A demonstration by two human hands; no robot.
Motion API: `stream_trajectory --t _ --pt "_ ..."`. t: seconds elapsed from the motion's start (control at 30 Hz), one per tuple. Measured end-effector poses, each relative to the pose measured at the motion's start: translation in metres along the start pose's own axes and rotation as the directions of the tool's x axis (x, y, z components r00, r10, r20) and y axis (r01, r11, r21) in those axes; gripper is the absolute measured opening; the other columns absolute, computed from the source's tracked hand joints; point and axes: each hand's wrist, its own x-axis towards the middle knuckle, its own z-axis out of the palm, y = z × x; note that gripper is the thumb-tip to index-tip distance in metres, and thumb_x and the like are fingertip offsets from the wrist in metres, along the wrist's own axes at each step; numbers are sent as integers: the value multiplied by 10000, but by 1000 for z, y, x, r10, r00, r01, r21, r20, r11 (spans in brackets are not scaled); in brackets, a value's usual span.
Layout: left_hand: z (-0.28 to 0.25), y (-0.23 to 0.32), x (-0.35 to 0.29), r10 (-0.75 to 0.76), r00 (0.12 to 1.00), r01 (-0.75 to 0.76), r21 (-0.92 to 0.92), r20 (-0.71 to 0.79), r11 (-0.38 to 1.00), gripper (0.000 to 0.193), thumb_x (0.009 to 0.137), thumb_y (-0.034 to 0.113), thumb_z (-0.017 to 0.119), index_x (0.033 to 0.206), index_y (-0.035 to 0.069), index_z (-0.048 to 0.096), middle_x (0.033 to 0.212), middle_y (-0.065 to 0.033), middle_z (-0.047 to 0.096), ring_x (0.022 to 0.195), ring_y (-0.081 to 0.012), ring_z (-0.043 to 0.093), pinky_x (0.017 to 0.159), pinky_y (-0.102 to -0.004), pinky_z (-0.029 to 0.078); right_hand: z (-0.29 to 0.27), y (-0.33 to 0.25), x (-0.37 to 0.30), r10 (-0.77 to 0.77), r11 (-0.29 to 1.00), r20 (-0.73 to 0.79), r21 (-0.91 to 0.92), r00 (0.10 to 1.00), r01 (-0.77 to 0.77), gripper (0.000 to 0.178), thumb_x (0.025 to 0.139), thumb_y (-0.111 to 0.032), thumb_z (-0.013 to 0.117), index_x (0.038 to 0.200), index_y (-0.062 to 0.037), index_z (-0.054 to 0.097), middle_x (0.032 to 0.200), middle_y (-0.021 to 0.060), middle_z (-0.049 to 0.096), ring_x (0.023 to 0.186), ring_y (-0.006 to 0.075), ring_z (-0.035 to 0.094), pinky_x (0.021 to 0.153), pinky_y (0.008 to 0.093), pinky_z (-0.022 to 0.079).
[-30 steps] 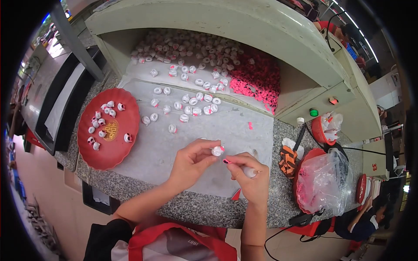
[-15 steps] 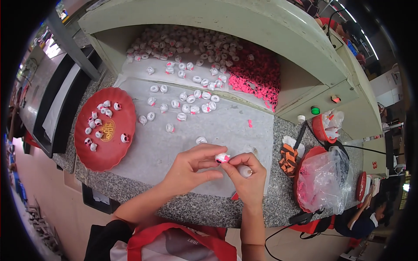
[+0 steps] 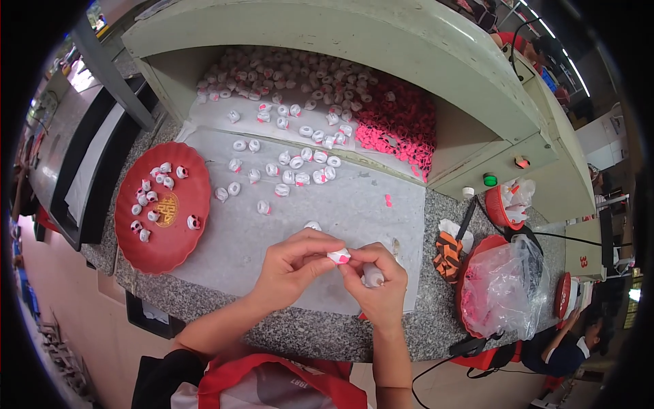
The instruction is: The recorder is gluing small pink bows onto white toy heads at a factory workstation.
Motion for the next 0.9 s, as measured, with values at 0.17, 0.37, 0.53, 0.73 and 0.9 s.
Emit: stream_trajectory --t 0.17,0.37,0.53,0.73,0.9 --pt "3 1 -2 -19 999 20 25 -47 999 239 797 -67 522 1033 -41 556 1046 -123 522 958 -175 530 830 -272 433 2 -1 2 -59 997 -29 -56 998 57 183 653 47 667 816 -10 606 708 44 569 611 89 542 533 213 432" --pt "4 0 -1 -60 997 59 -29 -44 998 268 786 -75 532 1050 -38 553 1046 -115 529 959 -168 527 825 -267 434 0 0 1 -42 998 -31 -57 999 40 191 652 47 664 824 -12 603 708 48 573 615 94 550 540 214 438" --pt "-1 1 1 -85 996 82 -85 -28 993 312 761 -103 545 1066 -39 548 1026 -116 539 956 -178 535 822 -273 447 4 0 1 -35 999 -12 -14 999 35 175 674 93 618 823 6 586 729 22 547 649 60 510 579 183 395" --pt "-2 -2 -1 -76 996 74 -42 -43 996 298 756 -112 545 1046 -46 555 1015 -121 548 940 -179 547 821 -277 455 3 1 0 8 1000 1 -1 1000 -8 167 682 93 604 823 5 583 732 23 547 654 56 502 593 186 396" --pt "-2 -3 -2 -124 989 120 -55 -78 991 276 763 -99 544 1034 -45 559 998 -117 564 925 -173 557 817 -272 455 4 4 0 24 1000 17 -18 1000 -24 163 689 89 598 826 4 579 731 19 546 656 53 498 596 187 395"
